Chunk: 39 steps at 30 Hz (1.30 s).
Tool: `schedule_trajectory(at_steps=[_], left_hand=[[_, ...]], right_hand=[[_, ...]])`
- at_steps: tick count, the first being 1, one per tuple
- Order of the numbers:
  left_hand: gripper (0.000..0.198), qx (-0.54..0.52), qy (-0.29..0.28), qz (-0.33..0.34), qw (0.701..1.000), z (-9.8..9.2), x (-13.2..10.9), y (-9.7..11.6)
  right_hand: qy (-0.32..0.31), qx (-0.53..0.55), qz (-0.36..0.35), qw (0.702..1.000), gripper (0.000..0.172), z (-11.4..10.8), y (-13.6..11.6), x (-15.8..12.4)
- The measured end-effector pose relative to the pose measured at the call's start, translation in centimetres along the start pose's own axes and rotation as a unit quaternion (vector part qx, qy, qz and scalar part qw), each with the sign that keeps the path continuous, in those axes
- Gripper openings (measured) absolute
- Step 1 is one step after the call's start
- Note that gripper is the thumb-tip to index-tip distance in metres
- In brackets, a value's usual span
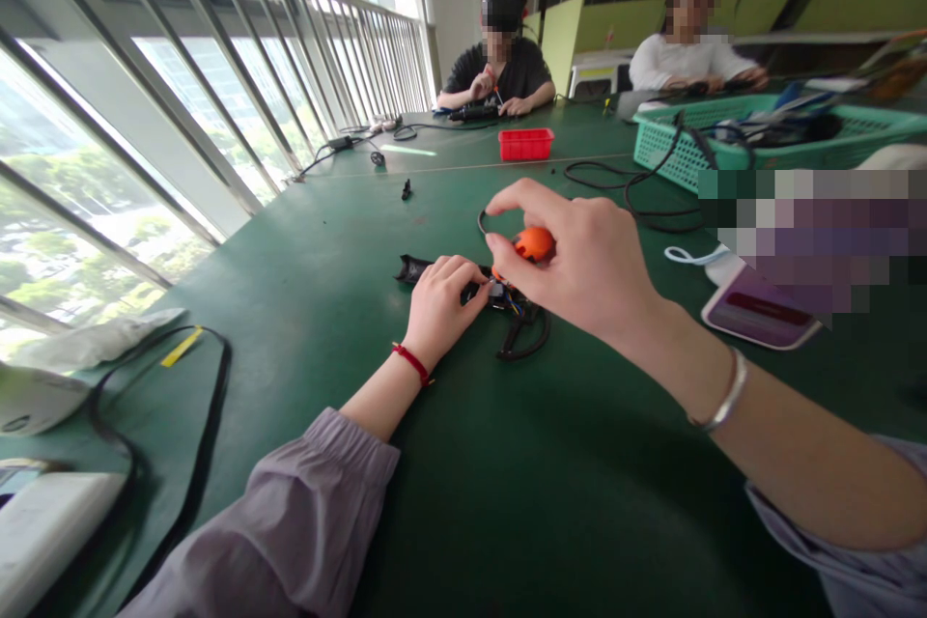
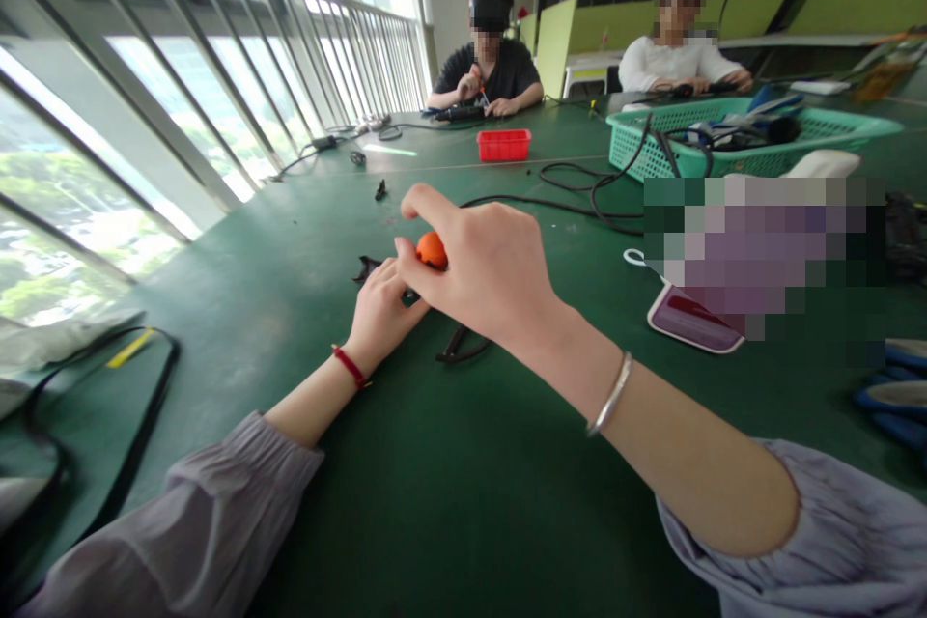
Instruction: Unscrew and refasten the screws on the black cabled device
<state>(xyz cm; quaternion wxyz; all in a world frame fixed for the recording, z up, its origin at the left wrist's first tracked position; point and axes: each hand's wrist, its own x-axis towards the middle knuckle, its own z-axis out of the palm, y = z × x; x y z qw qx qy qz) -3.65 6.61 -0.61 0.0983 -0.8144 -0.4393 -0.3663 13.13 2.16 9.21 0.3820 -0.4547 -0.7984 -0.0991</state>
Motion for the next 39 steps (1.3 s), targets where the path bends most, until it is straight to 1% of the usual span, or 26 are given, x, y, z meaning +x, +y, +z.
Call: schedule_trajectory(at_steps=[3,8,9,12,16,18,23,25,27,30,34,36,39], left_hand=[[0.011,-0.001,0.023,-0.002,1.0,0.1,0.0,-0.1],[0.013,0.005,0.02,0.006,1.0,0.3,0.0,-0.3],[0.014,0.002,0.017,0.008,1.0,0.2,0.0,-0.3],[0.014,0.004,0.012,0.013,1.0,0.1,0.0,-0.1],[0.011,0.014,0.011,0.032,0.999,0.0,0.0,0.1],[0.014,0.014,0.016,0.038,0.999,0.0,0.0,0.0],[0.018,0.017,0.015,0.023,0.999,0.2,0.0,-0.3],[0.017,0.019,0.014,0.019,1.0,0.2,-0.1,-0.3],[0.013,0.023,0.016,0.014,1.0,0.2,-0.1,-0.2],[0.005,0.028,0.016,0.017,0.999,0.1,-0.1,0.0],[0.006,0.024,0.014,0.017,0.999,-0.1,0.0,0.3],[0.007,0.018,0.011,0.011,1.0,-0.2,0.1,0.3],[0.009,0.011,0.013,0.002,1.0,-0.1,0.1,0.0]], right_hand=[[0.0,0.024,-0.013,1.0,0.039,-0.1,-0.3,0.0],[0.0,-0.022,0.012,1.0,0.028,0.6,-0.3,-0.2],[0.003,-0.02,0.015,1.0,0.028,0.7,-0.2,-0.3],[0.01,0.003,0.004,1.0,0.034,0.8,-0.1,-0.2],[0.003,0.016,-0.012,1.0,0.026,0.5,-0.2,-0.2],[0.005,0.007,-0.008,1.0,0.021,0.4,-0.2,-0.2],[0.023,-0.007,0.011,1.0,0.021,0.5,-0.1,-0.3],[0.021,0.008,0.0,1.0,0.019,0.4,-0.3,-0.3],[0.013,0.019,-0.015,1.0,0.022,0.2,-0.4,-0.2],[0.003,0.006,-0.013,1.0,0.017,0.0,-0.4,-0.1],[0.011,-0.032,0.013,0.999,0.024,-0.1,-0.2,-0.1],[0.014,-0.022,0.011,1.0,0.021,-0.1,-0.2,-0.1],[0.013,-0.009,0.005,1.0,0.03,-0.2,-0.4,-0.1]])
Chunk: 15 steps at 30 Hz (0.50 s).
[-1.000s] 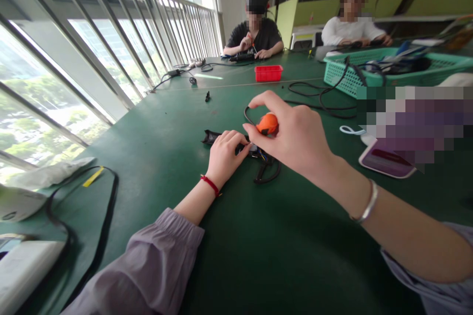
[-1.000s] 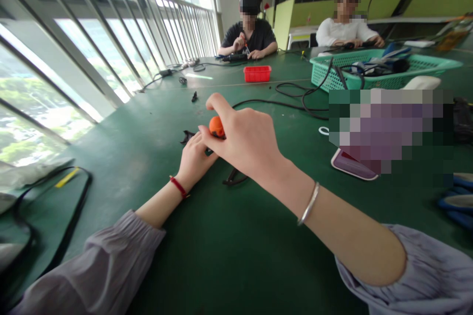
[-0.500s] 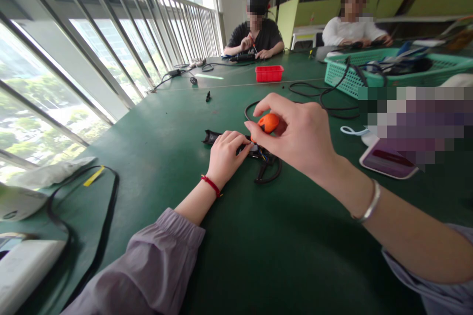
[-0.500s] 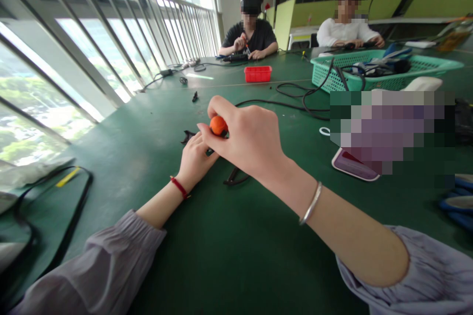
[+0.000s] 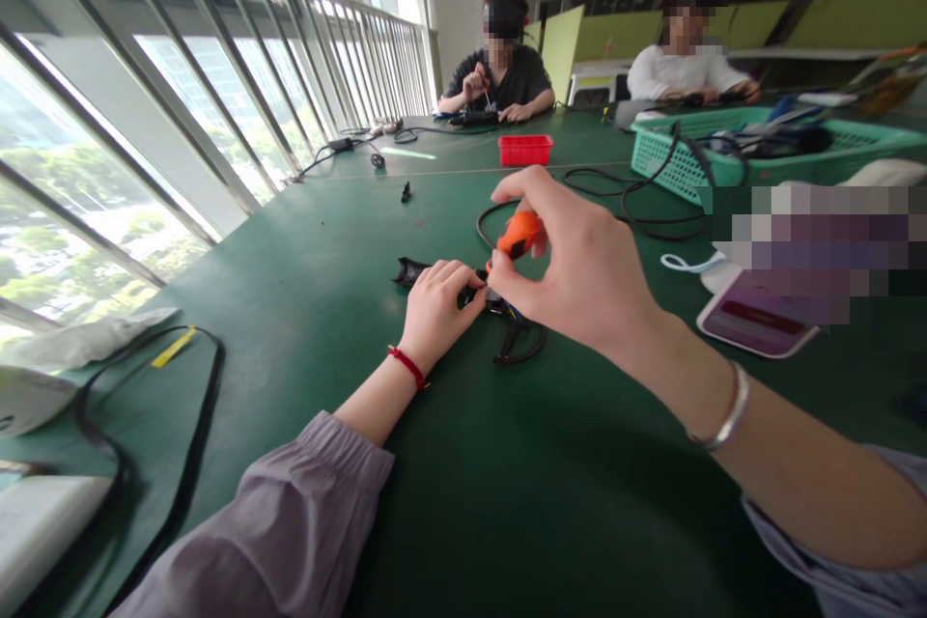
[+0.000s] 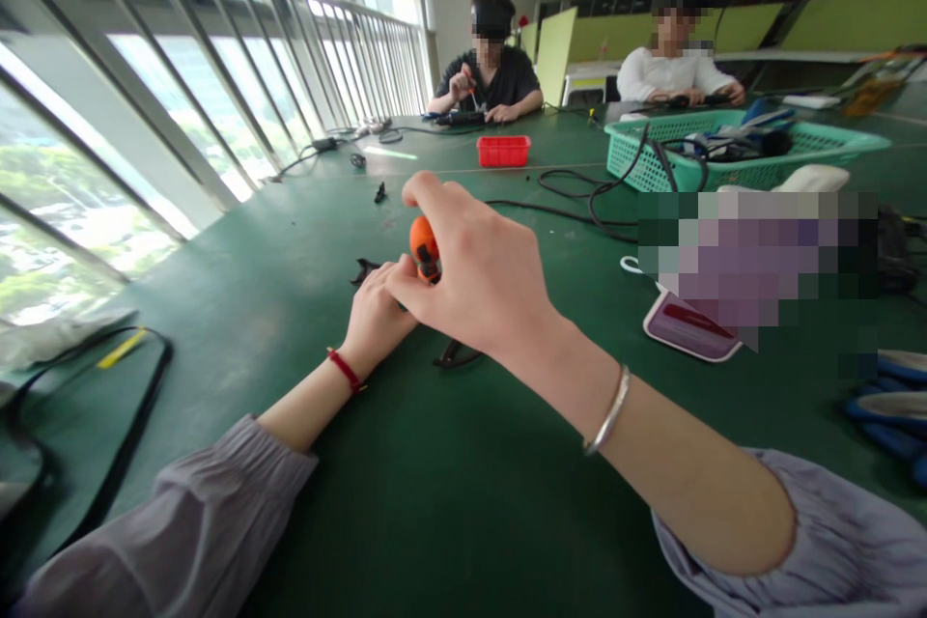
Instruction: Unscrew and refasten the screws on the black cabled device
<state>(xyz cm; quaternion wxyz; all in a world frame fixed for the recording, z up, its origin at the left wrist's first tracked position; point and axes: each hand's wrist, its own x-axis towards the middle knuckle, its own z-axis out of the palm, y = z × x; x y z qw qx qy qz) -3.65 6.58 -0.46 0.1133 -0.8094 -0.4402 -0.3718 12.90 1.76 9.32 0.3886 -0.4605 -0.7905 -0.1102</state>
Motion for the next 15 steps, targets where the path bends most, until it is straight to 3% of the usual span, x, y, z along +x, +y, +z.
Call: schedule_trajectory(at_steps=[7,11,15], left_hand=[[0.011,0.004,-0.003,0.01,1.0,0.15,-0.16,-0.1],[0.007,0.012,0.002,0.015,1.0,0.03,-0.06,0.1],[0.01,0.011,0.003,0.011,1.0,0.01,-0.02,0.01]], right_hand=[[-0.026,-0.015,0.001,1.0,0.023,0.28,0.15,-0.07],[-0.013,0.024,-0.027,0.999,0.034,-0.03,0.07,0.05],[-0.025,-0.013,0.001,1.0,0.023,0.07,0.13,-0.01]])
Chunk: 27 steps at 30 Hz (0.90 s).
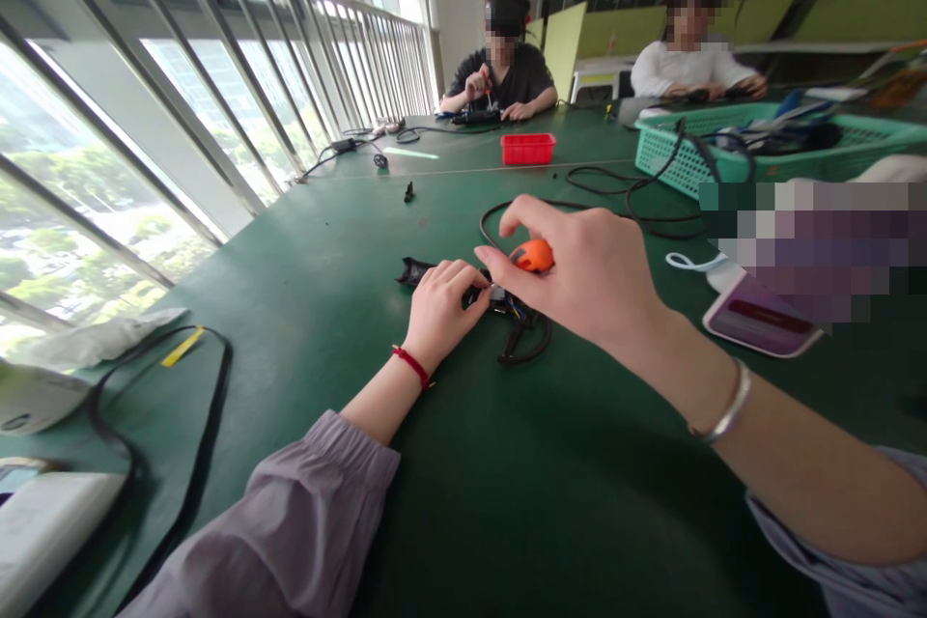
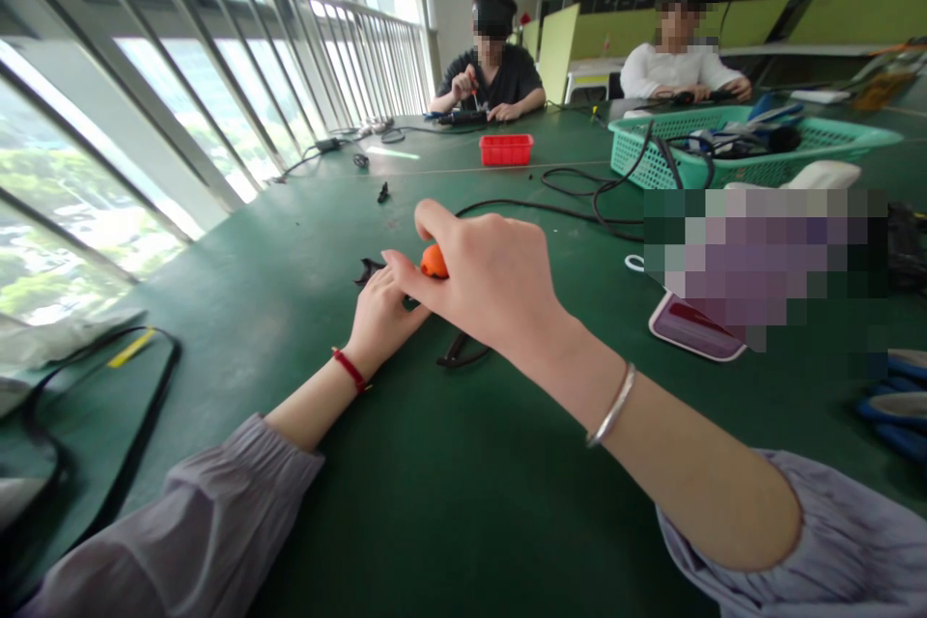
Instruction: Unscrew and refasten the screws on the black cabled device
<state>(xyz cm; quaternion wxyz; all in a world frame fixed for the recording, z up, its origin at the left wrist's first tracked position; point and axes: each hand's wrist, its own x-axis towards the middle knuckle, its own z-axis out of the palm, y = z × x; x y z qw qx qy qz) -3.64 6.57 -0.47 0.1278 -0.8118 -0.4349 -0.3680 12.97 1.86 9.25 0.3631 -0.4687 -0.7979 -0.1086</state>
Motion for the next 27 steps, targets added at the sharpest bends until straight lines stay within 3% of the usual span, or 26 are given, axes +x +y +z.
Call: schedule_trajectory(at_steps=[4,8,12,16,21,25,27], left_hand=[[0.007,-0.008,0.0,0.001,1.0,0.01,-0.04,-0.03],[0.005,0.01,0.0,-0.003,1.0,0.07,-0.06,-0.01],[0.007,0.009,0.008,0.002,1.0,0.25,-0.11,-0.15],[0.009,-0.004,-0.006,-0.011,1.0,0.3,-0.18,-0.23],[0.013,-0.007,-0.009,-0.001,1.0,0.06,-0.14,-0.05],[0.013,-0.003,-0.006,0.001,1.0,-0.02,-0.12,0.0],[0.016,-0.005,-0.001,0.001,1.0,0.02,-0.12,-0.03]], right_hand=[[0.003,0.026,-0.008,1.0,0.021,0.1,-0.05,-0.04],[0.012,0.037,-0.013,0.999,0.033,0.15,-0.16,-0.06],[0.001,0.006,0.002,1.0,0.026,0.5,-0.09,-0.15],[0.014,0.016,-0.004,1.0,0.03,0.55,-0.01,-0.18],[0.007,0.03,0.001,1.0,0.02,0.25,0.07,-0.08],[0.022,0.057,-0.001,0.998,0.035,0.11,0.06,-0.01],[0.025,0.044,0.005,0.999,0.034,0.15,0.09,-0.03]])
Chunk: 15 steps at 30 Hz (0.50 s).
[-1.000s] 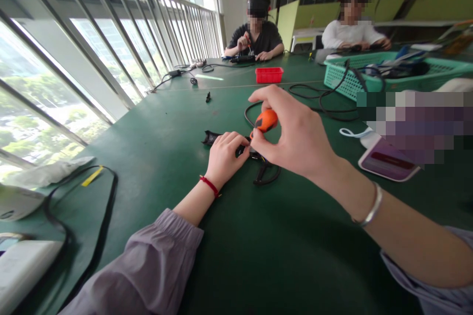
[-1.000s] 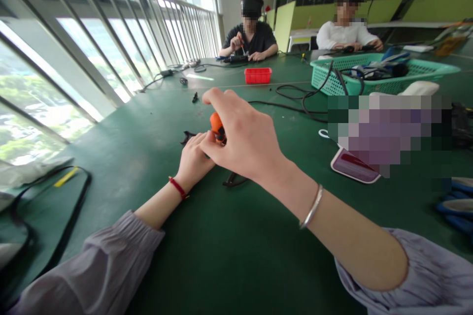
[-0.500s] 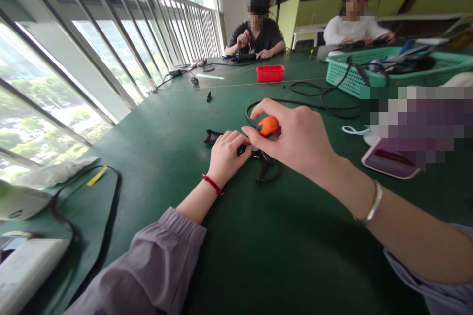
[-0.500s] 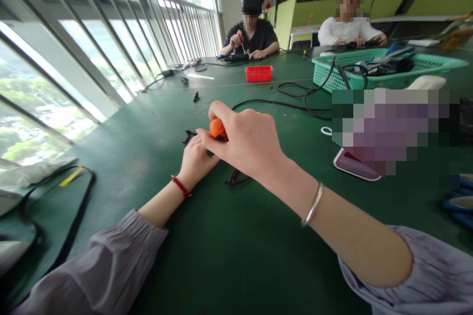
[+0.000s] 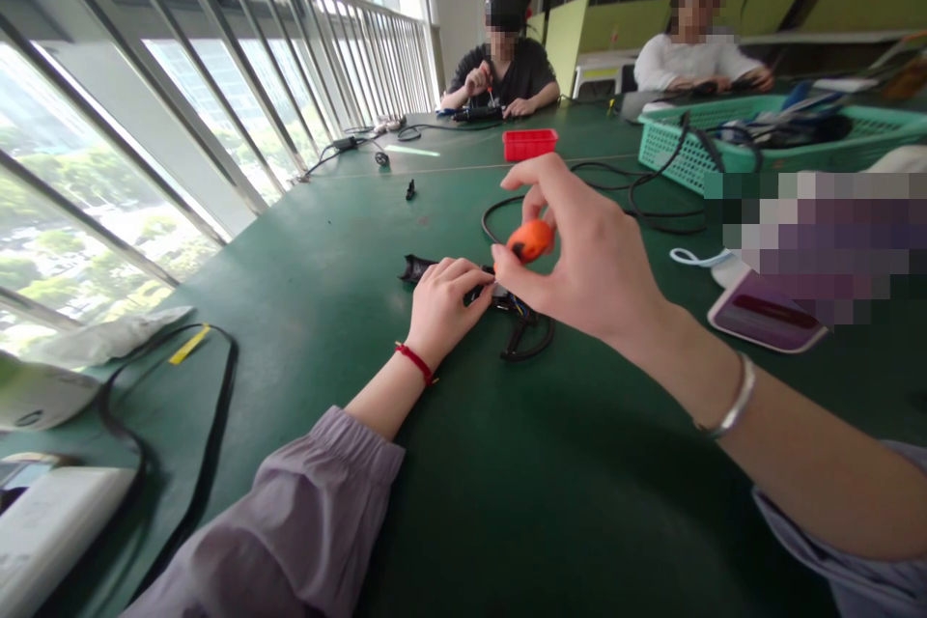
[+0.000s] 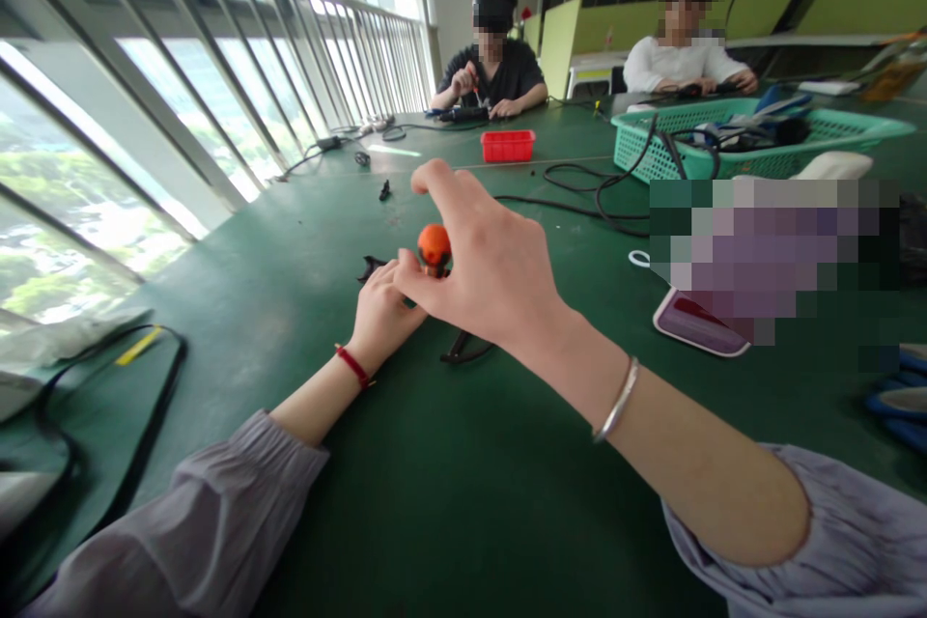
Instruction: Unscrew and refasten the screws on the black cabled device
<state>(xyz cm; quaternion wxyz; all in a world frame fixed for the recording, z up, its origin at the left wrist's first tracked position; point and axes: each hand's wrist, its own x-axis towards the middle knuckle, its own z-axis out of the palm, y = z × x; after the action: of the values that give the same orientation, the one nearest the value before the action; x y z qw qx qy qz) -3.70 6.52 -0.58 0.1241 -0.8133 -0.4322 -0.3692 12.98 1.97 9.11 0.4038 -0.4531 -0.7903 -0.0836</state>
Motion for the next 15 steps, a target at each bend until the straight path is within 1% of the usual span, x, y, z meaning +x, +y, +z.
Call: schedule_trajectory(at_steps=[3,5,6,9,10,13,15], left_hand=[[0.018,-0.006,0.01,0.002,1.0,0.03,0.01,-0.01],[0.018,-0.011,0.014,0.002,1.0,0.02,0.02,-0.01],[0.018,-0.012,0.013,0.001,1.0,0.02,0.02,-0.02],[0.017,-0.007,0.007,-0.009,1.0,0.09,-0.01,-0.11],[0.016,-0.004,0.006,-0.012,1.0,0.14,-0.03,-0.15],[0.016,-0.003,0.009,-0.016,1.0,0.25,-0.1,-0.21],[0.016,-0.004,0.01,-0.016,1.0,0.27,-0.13,-0.22]], right_hand=[[-0.007,-0.032,0.017,0.999,0.025,0.11,0.02,-0.06],[-0.015,-0.02,0.015,1.0,0.023,0.11,-0.04,-0.07],[-0.016,-0.007,0.008,1.0,0.024,0.08,-0.1,-0.07],[-0.014,0.014,-0.006,1.0,0.038,0.03,-0.22,-0.06],[-0.013,0.006,-0.005,1.0,0.037,0.06,-0.22,-0.08],[-0.024,-0.023,0.008,0.999,0.024,0.24,-0.18,-0.18],[-0.029,-0.02,0.009,0.999,0.022,0.28,-0.19,-0.21]])
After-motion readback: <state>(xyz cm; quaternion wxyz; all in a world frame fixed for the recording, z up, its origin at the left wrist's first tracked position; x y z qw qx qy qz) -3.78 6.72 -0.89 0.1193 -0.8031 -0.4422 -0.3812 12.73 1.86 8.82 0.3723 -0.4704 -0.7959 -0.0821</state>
